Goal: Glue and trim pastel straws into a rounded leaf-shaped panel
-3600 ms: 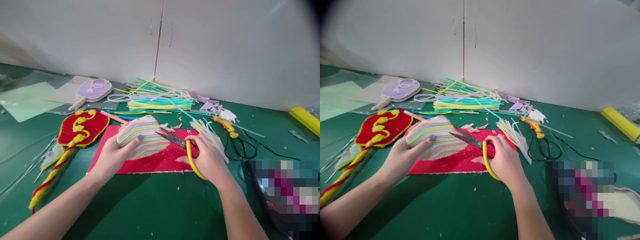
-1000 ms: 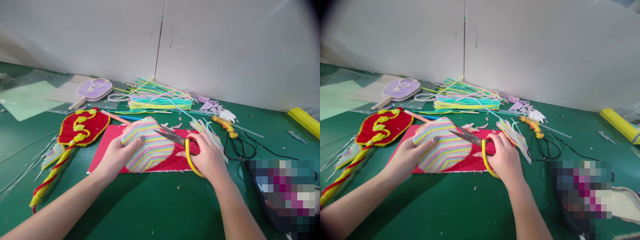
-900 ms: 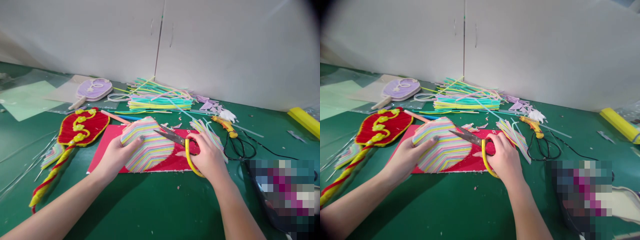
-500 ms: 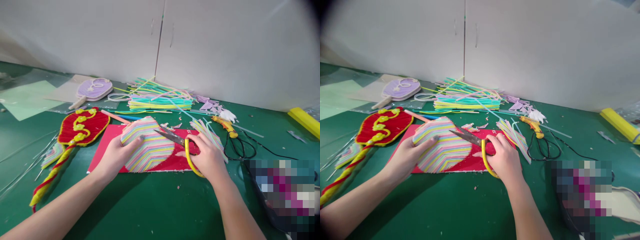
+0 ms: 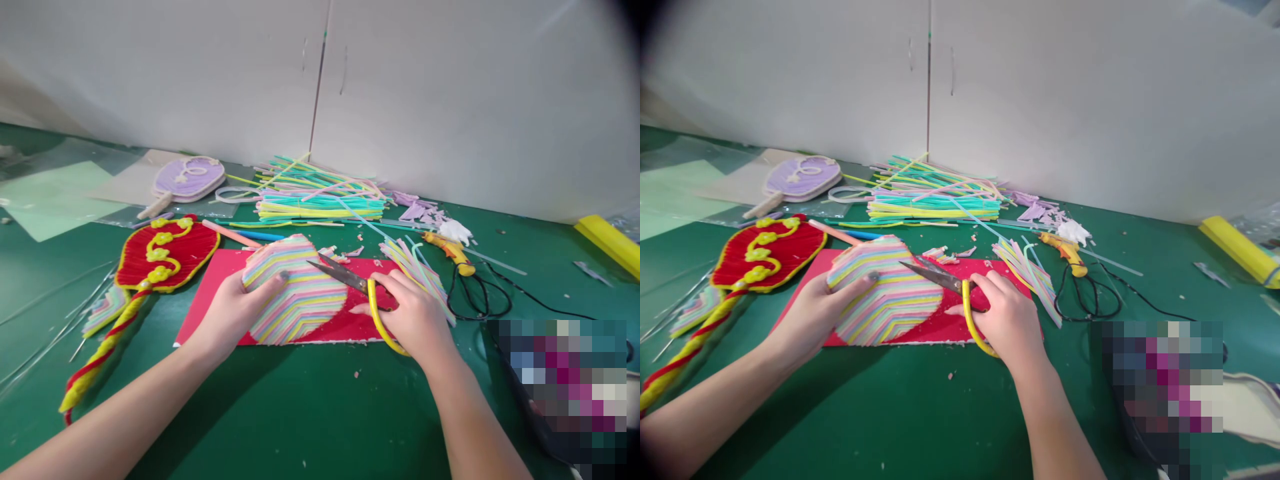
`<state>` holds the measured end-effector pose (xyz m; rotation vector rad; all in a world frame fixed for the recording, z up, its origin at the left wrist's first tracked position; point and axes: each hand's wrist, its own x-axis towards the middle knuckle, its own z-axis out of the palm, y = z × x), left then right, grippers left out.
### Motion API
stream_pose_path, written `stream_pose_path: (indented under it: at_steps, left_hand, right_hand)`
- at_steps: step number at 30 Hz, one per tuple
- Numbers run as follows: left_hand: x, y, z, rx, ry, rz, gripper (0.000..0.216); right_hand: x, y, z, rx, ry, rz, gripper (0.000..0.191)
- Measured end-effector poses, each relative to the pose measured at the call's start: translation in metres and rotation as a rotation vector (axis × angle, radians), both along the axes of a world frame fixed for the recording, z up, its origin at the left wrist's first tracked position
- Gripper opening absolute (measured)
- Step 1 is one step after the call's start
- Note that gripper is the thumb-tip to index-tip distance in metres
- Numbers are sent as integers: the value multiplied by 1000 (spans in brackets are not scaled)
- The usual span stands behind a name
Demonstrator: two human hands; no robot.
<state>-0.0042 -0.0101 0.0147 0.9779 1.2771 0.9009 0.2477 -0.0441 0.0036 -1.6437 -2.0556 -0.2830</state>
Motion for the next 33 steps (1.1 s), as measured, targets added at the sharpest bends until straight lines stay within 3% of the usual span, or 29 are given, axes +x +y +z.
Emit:
stream_pose_path:
  at_steps: [19, 33]
  left_hand:
    - [-9, 7, -1, 32, 69, -85, 52]
    - [-5, 4, 8, 106, 154, -38, 45]
  right_hand:
    - [-3, -4, 10, -226, -15, -34, 48]
    - [-3, -4, 10, -217, -22, -5, 51]
